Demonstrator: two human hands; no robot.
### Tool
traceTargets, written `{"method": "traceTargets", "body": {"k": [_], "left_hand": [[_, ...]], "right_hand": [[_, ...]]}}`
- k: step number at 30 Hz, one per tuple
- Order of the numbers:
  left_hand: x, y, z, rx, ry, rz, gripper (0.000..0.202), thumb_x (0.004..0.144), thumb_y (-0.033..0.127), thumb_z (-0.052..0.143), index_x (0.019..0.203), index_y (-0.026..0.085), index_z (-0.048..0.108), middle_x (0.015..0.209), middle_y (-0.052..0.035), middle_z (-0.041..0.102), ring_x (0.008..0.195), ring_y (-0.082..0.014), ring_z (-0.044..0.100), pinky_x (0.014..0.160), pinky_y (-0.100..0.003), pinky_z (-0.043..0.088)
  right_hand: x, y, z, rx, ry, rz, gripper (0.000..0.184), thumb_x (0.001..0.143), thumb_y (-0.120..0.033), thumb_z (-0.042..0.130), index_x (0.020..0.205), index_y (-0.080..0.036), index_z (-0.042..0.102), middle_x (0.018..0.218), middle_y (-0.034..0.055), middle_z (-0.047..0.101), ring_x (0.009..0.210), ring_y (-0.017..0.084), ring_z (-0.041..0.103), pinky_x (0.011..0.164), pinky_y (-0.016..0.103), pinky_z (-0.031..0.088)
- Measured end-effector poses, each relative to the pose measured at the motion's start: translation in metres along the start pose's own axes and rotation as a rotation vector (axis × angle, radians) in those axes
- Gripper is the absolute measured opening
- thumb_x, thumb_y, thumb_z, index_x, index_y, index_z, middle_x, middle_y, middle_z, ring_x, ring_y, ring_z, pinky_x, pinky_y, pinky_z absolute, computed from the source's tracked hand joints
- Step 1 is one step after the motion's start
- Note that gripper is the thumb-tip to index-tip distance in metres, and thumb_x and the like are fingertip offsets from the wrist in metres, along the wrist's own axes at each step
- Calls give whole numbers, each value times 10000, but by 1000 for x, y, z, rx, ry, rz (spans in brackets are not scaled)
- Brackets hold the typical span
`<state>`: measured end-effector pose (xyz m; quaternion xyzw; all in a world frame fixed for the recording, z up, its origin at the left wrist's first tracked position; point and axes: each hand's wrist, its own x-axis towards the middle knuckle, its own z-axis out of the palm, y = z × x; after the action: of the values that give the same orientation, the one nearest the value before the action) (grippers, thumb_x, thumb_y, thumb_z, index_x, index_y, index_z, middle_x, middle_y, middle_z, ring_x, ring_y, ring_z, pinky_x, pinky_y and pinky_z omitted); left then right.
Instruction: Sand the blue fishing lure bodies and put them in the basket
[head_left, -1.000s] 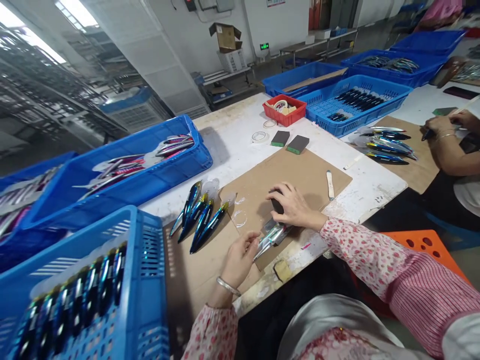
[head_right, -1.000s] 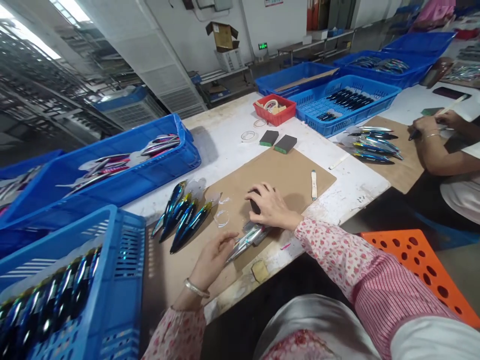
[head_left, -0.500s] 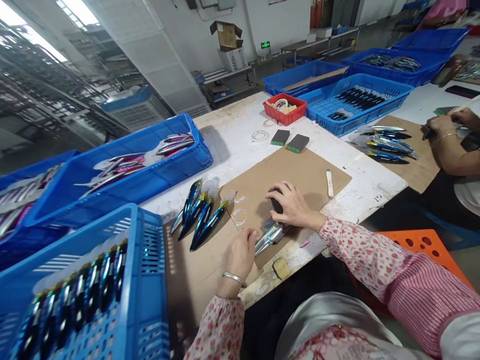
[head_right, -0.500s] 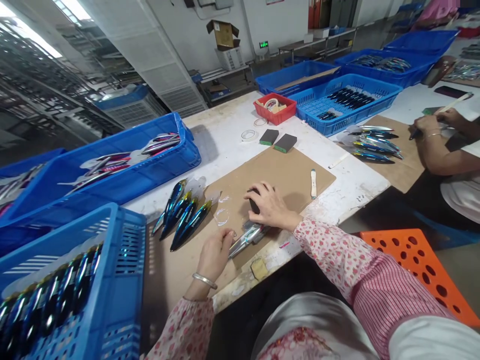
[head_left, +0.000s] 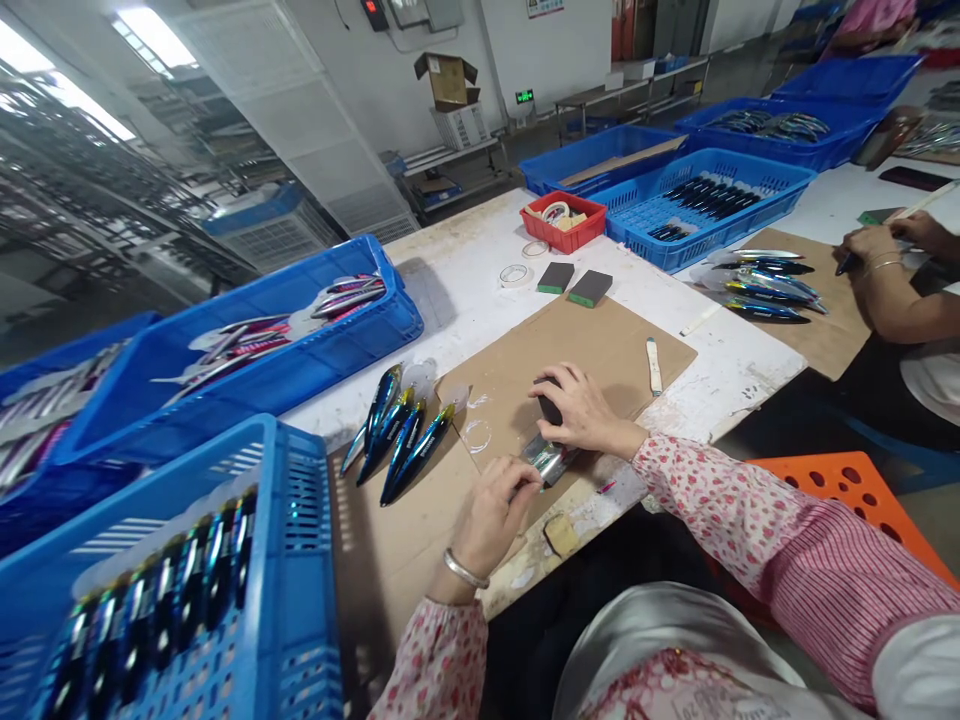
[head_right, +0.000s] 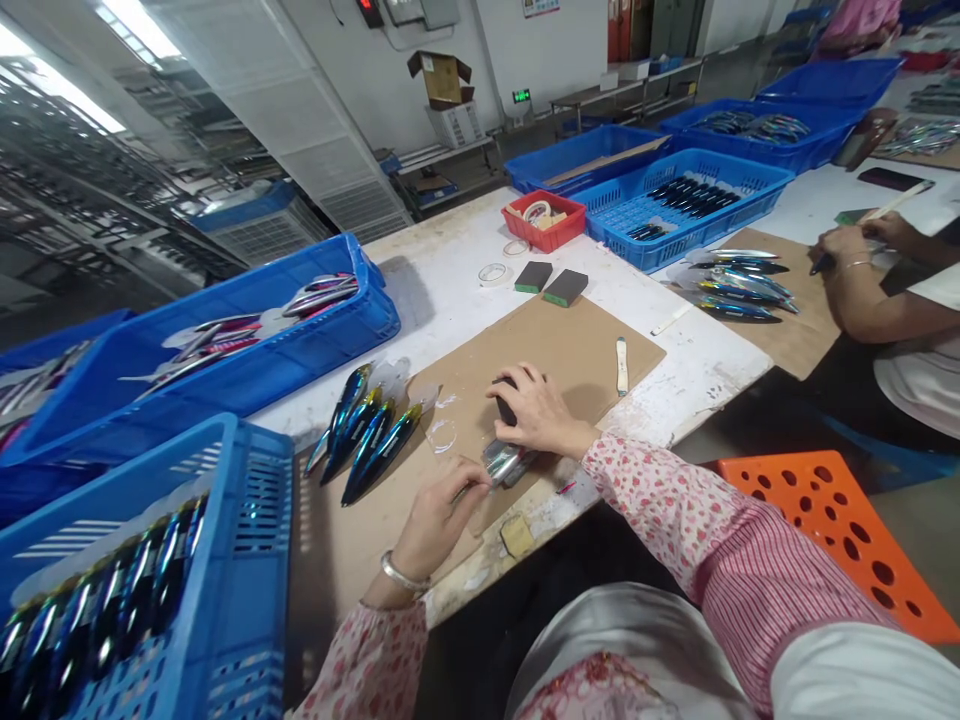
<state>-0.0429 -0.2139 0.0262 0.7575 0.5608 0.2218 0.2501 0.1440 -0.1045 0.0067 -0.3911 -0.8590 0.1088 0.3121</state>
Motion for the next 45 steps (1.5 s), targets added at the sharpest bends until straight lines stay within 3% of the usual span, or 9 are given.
{"method": "traceTargets", "body": {"k": [4, 9, 14, 18, 20, 23, 26, 36, 45], "left_hand": [[-5, 0, -5, -144, 113, -106, 421, 952, 411, 337, 706, 184, 592, 661, -13, 605, 650, -125, 573, 654, -250, 477], [-7, 3, -5, -130, 60, 57, 253, 894, 333, 494, 1039, 201, 654, 947, -52, 708, 865, -153, 650, 823, -286, 509], [-10, 1, -4, -34, 67, 2, 316, 934, 368, 412, 820, 197, 652, 644, 4, 647, 576, -109, 596, 623, -240, 490], [-5, 3, -3, 133, 57, 94, 235, 886, 320, 495, 1053, 203, 611, 1082, -78, 668, 1033, -191, 622, 892, -324, 491], [0, 6, 0, 218, 12, -6, 441, 867, 336, 520, 1281, 190, 475, 1241, -121, 598, 1135, -233, 587, 902, -363, 498], [7, 12, 9, 398, -186, -239, 489, 919, 388, 433, 1349, 155, 410, 1100, -147, 668, 954, -277, 676, 745, -374, 528], [11, 16, 16, 552, -330, -271, 471, 957, 387, 354, 1343, 127, 426, 1000, -164, 704, 888, -298, 698, 715, -376, 519], [14, 14, 26, 677, -367, -292, 351, 964, 364, 353, 1209, 149, 485, 874, -129, 705, 845, -261, 711, 678, -320, 522], [17, 20, 23, 653, -397, -327, 346, 960, 370, 369, 1192, 141, 486, 898, -141, 704, 861, -267, 711, 690, -327, 520]], "right_hand": [[0, 1, 1, 8, 11, 11, 394, 755, -282, 661, 1137, -214, 591, 1237, 97, 489, 1194, 295, 368, 992, 458, 377], [0, 2, 2, -3, 28, -3, 398, 748, -289, 669, 1131, -209, 598, 1228, 95, 498, 1186, 291, 375, 990, 448, 382], [1, 3, 1, -5, 25, 4, 396, 747, -291, 669, 1128, -214, 601, 1228, 92, 499, 1177, 287, 384, 986, 438, 390], [2, 2, 3, -2, 20, 15, 395, 752, -297, 665, 1133, -214, 600, 1227, 91, 499, 1175, 285, 387, 990, 438, 390], [2, 0, 4, -8, 25, 14, 396, 752, -299, 667, 1133, -212, 600, 1225, 91, 500, 1172, 284, 388, 992, 437, 388], [1, 3, 1, -20, 25, -9, 402, 749, -294, 673, 1134, -208, 599, 1223, 91, 500, 1170, 280, 389, 993, 432, 386], [-3, 15, -10, -37, -11, -31, 402, 748, -293, 680, 1133, -209, 602, 1220, 85, 506, 1167, 276, 392, 989, 431, 385], [11, -4, 6, -113, -90, 22, 352, 769, -310, 666, 1105, -222, 607, 1200, 87, 527, 1151, 286, 400, 924, 446, 397], [-1, 13, -5, -96, -37, 97, 400, 751, -296, 668, 1137, -217, 602, 1236, 93, 505, 1182, 295, 387, 970, 453, 387]]}}
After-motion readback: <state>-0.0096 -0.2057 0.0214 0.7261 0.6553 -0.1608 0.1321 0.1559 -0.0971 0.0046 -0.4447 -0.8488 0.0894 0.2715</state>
